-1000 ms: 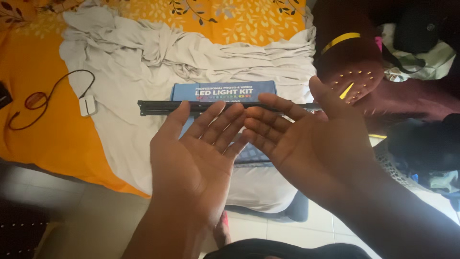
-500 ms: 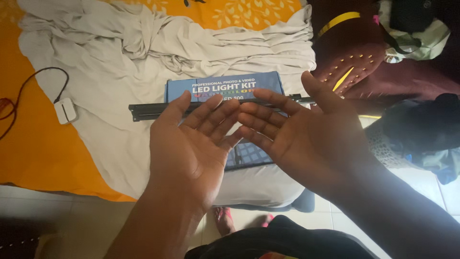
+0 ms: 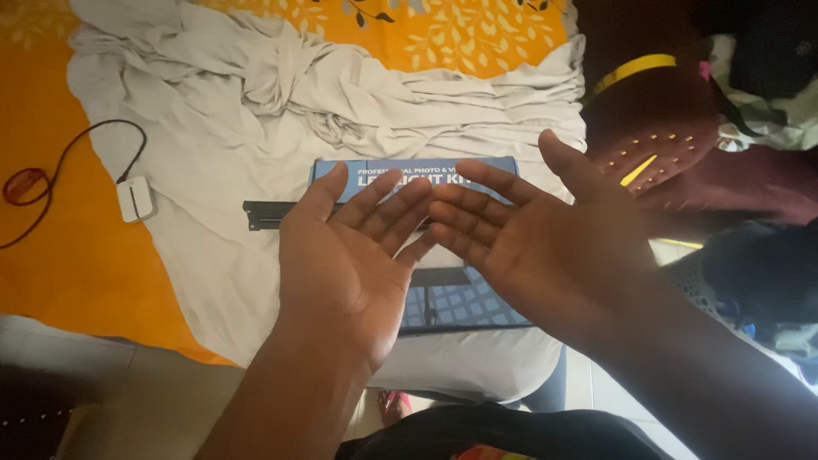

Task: The person unfolds and extends a tripod stand, then opens a box labeled LED LIGHT KIT and removes a rectangular LED light panel. The person handles the tripod and light panel, inspecting the panel's mounting points.

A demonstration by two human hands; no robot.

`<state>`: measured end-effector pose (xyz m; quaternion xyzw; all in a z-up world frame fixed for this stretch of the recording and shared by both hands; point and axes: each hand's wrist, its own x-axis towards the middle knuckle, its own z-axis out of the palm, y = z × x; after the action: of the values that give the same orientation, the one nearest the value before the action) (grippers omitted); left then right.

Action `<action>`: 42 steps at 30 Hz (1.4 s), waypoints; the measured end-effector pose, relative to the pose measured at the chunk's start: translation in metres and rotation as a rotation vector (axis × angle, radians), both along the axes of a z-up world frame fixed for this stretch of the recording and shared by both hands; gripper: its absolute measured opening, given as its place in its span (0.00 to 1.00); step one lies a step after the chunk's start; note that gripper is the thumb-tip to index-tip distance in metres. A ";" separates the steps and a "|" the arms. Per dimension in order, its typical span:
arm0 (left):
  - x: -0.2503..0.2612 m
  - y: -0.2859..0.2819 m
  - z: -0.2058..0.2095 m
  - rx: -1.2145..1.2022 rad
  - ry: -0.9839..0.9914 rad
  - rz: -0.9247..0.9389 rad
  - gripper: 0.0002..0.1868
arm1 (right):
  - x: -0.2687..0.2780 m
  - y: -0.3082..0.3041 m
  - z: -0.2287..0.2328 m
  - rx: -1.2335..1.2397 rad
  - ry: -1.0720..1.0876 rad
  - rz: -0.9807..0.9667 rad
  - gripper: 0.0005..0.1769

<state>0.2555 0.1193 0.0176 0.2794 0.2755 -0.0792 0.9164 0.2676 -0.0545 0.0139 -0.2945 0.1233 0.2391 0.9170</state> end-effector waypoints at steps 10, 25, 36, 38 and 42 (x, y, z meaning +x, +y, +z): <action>0.011 -0.005 0.001 -0.006 -0.002 0.034 0.33 | 0.018 -0.002 0.002 -0.027 0.031 0.014 0.37; 0.032 -0.005 -0.043 0.042 0.026 -0.023 0.28 | 0.040 -0.007 -0.019 -0.184 0.143 -0.003 0.35; 0.063 -0.005 -0.140 1.226 0.056 -0.443 0.25 | 0.080 -0.014 -0.087 -0.343 0.356 -0.014 0.29; 0.071 -0.002 -0.153 1.534 -0.067 -0.564 0.31 | 0.088 -0.016 -0.098 -0.378 0.371 -0.018 0.27; 0.086 0.006 -0.176 1.887 -0.261 -0.811 0.41 | 0.104 -0.018 -0.119 -0.350 0.277 0.027 0.24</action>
<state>0.3417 0.1256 -0.1587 0.9622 0.0093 -0.1030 0.2520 0.3720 -0.0725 -0.1051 -0.4149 0.2837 0.2646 0.8230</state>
